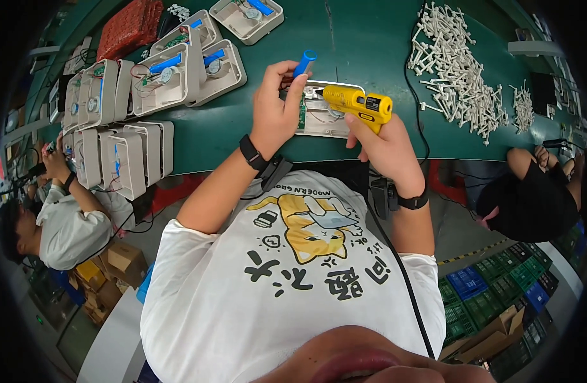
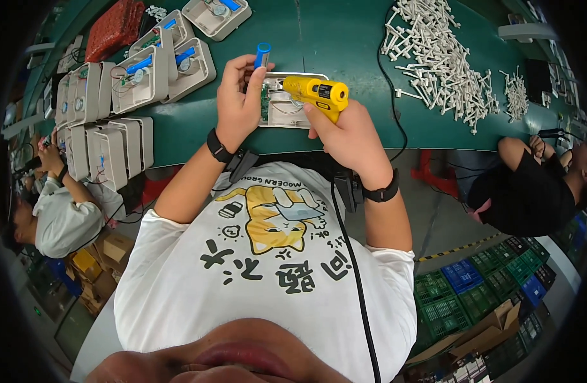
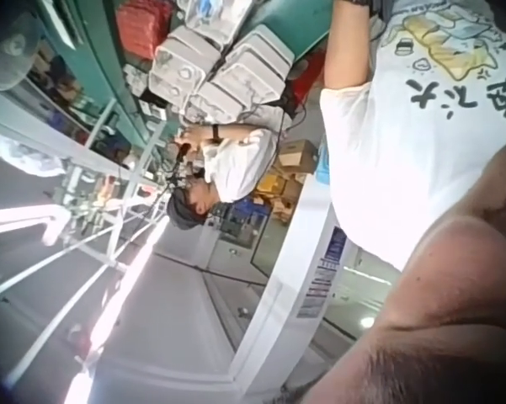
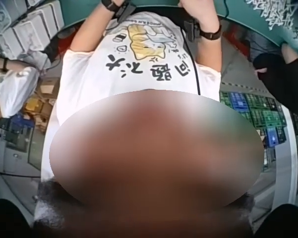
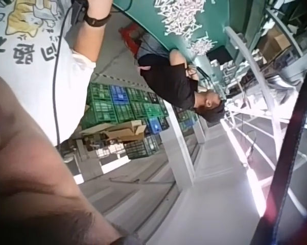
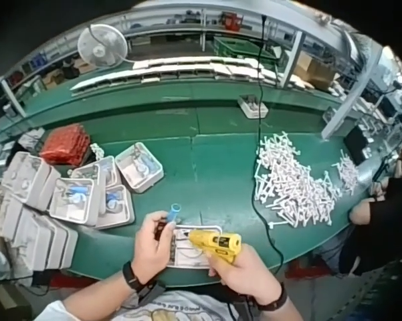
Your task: Gluing small components onto circular plates at an electronics assembly station.
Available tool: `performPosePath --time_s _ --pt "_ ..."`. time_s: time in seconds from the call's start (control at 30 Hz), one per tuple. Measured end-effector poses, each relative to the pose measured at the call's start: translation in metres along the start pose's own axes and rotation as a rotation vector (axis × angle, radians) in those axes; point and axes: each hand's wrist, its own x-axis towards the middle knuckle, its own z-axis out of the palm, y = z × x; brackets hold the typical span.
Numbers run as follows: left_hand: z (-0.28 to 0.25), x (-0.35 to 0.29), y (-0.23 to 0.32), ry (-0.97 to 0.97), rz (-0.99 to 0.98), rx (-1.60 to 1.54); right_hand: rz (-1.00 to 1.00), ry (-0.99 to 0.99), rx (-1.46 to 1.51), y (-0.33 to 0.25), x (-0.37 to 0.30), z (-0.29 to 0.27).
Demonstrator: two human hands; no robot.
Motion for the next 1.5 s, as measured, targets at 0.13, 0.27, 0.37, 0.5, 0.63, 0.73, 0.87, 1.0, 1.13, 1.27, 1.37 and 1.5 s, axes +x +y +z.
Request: performPosePath --time_s 0.13,0.27,0.37,0.5,0.63,0.73,0.87,1.0,1.13,1.27,1.37,1.5 --pt "-0.002 -0.002 -0.002 0.003 0.014 -0.009 0.028 0.001 -0.072 -0.001 0.002 0.005" --pt "-0.005 0.001 0.001 0.003 0.103 0.133 0.113 0.001 -0.001 -0.005 -0.003 0.000" --pt "-0.010 0.008 0.013 -0.025 0.254 0.349 0.172 0.020 0.038 -0.002 -0.010 -0.008" --pt "-0.011 0.010 0.015 -0.080 0.401 0.404 -0.004 0.170 0.199 0.007 -0.025 -0.017" --pt "-0.012 0.016 0.011 -0.173 0.499 0.435 0.071 0.193 0.104 0.020 -0.029 -0.023" --pt "-0.011 0.014 0.011 -0.225 0.424 0.374 0.086 0.235 0.080 0.023 -0.029 -0.019" --pt "-0.006 0.008 0.012 -0.184 0.262 0.240 0.099 0.251 0.067 0.021 -0.029 -0.020" --pt "-0.008 0.011 0.011 -0.227 0.322 0.322 0.094 0.218 0.058 0.020 -0.033 -0.023" --pt "-0.010 0.013 0.011 -0.258 0.365 0.373 0.117 0.224 0.051 0.010 -0.036 -0.023" --pt "-0.014 0.018 0.017 -0.352 0.441 0.458 0.151 0.198 0.061 0.015 -0.041 -0.030" --pt "-0.013 0.020 0.018 -0.330 0.483 0.445 0.091 0.234 0.104 0.012 -0.043 -0.029" --pt "-0.012 0.019 0.013 -0.327 0.374 0.418 0.055 0.256 0.157 0.018 -0.039 -0.027"
